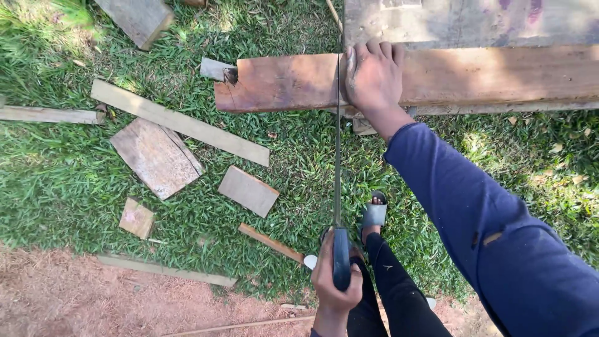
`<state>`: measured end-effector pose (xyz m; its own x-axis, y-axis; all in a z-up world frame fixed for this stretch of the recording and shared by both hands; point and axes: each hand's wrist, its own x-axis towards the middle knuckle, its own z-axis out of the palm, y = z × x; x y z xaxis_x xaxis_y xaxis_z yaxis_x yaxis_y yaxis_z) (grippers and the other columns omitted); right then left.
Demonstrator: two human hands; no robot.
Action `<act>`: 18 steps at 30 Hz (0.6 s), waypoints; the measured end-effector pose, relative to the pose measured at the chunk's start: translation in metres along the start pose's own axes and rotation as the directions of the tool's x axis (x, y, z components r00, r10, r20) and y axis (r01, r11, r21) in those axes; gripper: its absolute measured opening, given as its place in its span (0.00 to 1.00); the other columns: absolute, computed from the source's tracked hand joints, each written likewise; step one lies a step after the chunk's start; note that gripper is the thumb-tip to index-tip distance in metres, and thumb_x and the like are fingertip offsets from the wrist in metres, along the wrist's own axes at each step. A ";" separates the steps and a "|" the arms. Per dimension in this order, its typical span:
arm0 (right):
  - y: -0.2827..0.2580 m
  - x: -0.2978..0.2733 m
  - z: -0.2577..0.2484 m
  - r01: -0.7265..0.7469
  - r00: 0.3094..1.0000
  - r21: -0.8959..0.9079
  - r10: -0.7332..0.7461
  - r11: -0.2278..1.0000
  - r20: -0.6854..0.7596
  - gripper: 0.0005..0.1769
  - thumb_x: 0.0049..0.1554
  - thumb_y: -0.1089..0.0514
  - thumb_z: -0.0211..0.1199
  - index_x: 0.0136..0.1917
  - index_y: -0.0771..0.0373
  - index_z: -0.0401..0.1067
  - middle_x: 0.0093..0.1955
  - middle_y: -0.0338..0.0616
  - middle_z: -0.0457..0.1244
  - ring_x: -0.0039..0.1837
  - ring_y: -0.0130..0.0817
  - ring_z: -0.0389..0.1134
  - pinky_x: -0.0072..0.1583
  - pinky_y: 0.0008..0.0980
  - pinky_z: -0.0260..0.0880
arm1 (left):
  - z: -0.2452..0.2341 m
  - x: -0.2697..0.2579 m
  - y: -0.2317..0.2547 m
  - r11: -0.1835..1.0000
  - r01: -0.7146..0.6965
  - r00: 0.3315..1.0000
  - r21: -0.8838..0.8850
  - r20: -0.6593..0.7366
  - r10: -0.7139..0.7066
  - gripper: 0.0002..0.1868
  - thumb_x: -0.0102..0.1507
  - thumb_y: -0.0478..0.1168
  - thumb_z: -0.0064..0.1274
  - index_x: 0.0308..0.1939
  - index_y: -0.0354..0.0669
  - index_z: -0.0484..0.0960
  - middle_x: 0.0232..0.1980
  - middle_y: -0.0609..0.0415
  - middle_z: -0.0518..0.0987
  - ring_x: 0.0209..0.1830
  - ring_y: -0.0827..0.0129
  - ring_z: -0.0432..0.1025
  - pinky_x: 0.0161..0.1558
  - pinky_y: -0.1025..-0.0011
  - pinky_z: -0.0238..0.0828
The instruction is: Sawing a thick wooden beam into smaller pieces using a hand saw.
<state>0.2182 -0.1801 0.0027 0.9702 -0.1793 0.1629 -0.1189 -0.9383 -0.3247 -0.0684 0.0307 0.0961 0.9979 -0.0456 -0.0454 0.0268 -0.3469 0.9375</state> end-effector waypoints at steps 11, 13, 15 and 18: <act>-0.001 -0.002 -0.005 -0.001 1.000 0.023 0.001 1.000 0.022 0.19 0.67 0.48 0.51 0.51 0.63 0.77 0.52 0.52 0.66 0.60 0.51 0.63 0.65 0.49 0.54 | 0.068 0.155 -0.030 0.996 -0.086 0.992 0.026 -0.095 0.089 0.33 0.55 0.34 0.53 0.66 0.30 0.74 0.59 0.34 0.81 0.58 0.46 0.79 0.62 0.59 0.75; -0.003 -0.002 -0.004 -0.017 1.000 0.022 0.016 1.000 0.018 0.19 0.67 0.48 0.51 0.51 0.63 0.77 0.52 0.53 0.66 0.60 0.51 0.63 0.66 0.48 0.54 | 0.064 0.152 -0.026 0.996 -0.094 0.991 -0.005 -0.097 0.093 0.33 0.55 0.34 0.52 0.66 0.31 0.73 0.59 0.35 0.81 0.59 0.47 0.80 0.63 0.59 0.76; 0.000 0.001 -0.001 -0.035 0.999 0.017 0.035 0.999 0.019 0.19 0.69 0.49 0.51 0.51 0.63 0.76 0.52 0.53 0.66 0.61 0.51 0.62 0.67 0.48 0.53 | 0.061 0.143 -0.018 1.000 0.012 0.998 -0.025 -0.056 -0.014 0.35 0.55 0.34 0.52 0.68 0.31 0.72 0.58 0.36 0.82 0.56 0.50 0.81 0.60 0.60 0.77; -0.001 0.003 0.000 -0.048 0.998 -0.004 0.048 0.999 0.046 0.19 0.69 0.49 0.50 0.49 0.64 0.76 0.52 0.53 0.66 0.60 0.51 0.62 0.67 0.48 0.53 | 0.038 0.068 -0.012 0.999 -0.029 0.999 -0.031 -0.041 0.028 0.36 0.56 0.32 0.55 0.69 0.25 0.69 0.64 0.32 0.78 0.63 0.46 0.78 0.64 0.59 0.76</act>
<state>0.2207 -0.1802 0.0036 0.9721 -0.2101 0.1046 -0.1657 -0.9299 -0.3285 -0.0028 -0.0040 0.0680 0.9999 -0.0166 -0.0048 -0.0007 -0.3161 0.9487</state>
